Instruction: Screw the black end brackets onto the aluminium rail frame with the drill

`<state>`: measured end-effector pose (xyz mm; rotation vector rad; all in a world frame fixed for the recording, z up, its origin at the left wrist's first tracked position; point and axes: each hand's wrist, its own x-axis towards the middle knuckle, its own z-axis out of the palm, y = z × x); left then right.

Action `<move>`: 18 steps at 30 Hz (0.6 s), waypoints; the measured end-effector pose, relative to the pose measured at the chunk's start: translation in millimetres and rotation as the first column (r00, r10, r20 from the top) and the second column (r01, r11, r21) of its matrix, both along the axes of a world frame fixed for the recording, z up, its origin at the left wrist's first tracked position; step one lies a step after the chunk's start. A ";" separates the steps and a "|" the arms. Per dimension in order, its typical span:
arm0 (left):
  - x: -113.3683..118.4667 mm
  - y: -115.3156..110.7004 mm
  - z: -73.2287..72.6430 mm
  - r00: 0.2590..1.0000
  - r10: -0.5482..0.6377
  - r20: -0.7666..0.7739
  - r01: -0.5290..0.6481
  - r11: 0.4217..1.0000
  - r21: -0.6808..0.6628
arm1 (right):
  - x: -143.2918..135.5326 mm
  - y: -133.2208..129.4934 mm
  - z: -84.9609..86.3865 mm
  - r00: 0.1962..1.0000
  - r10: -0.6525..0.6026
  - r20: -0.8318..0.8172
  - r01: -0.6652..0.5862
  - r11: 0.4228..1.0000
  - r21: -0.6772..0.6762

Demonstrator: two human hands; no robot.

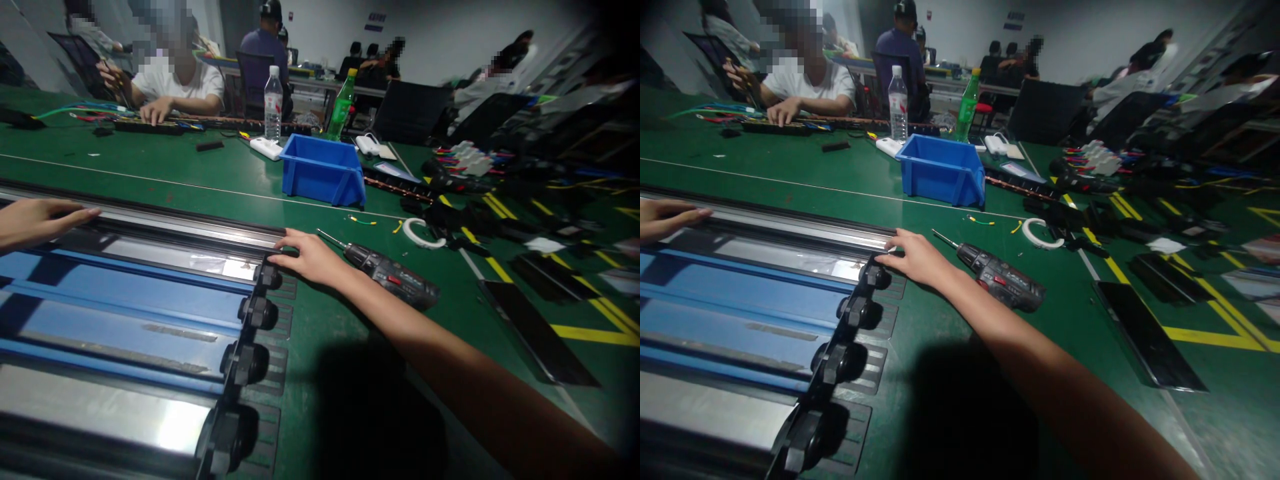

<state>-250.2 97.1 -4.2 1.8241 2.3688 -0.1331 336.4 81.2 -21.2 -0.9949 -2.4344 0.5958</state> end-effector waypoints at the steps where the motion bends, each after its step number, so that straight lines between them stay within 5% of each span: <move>1: 4.8 -2.0 1.1 1.000 -0.006 0.004 0.006 1.000 0.018 | 0.1 0.3 0.7 1.000 -0.005 0.002 0.005 1.000 -0.005; 5: 21.1 -8.6 4.6 0.999 -0.020 0.025 0.018 0.997 0.070 | 0.2 -10.0 13.1 0.996 -0.092 -0.001 0.092 0.996 -0.002; 9: 21.8 -8.2 3.7 0.997 -0.034 0.062 0.029 0.997 0.078 | -6.9 -63.5 35.8 0.962 -0.196 -0.188 0.221 0.968 0.120; 13: 24.9 -4.5 -0.6 0.990 -0.107 0.094 0.095 0.988 0.123 | -28.8 -151.6 41.9 0.949 0.145 -0.280 -0.088 0.975 0.206; 15: 32.1 -2.9 -2.2 0.984 -0.136 0.113 0.123 0.985 0.120 | -45.4 -190.6 33.9 0.932 0.332 -0.147 -0.287 0.921 0.263; 18: 44.2 -2.3 -2.1 0.979 -0.157 0.127 0.145 0.984 0.099 | -69.6 -227.2 15.8 0.887 0.461 -0.031 -0.405 0.807 0.431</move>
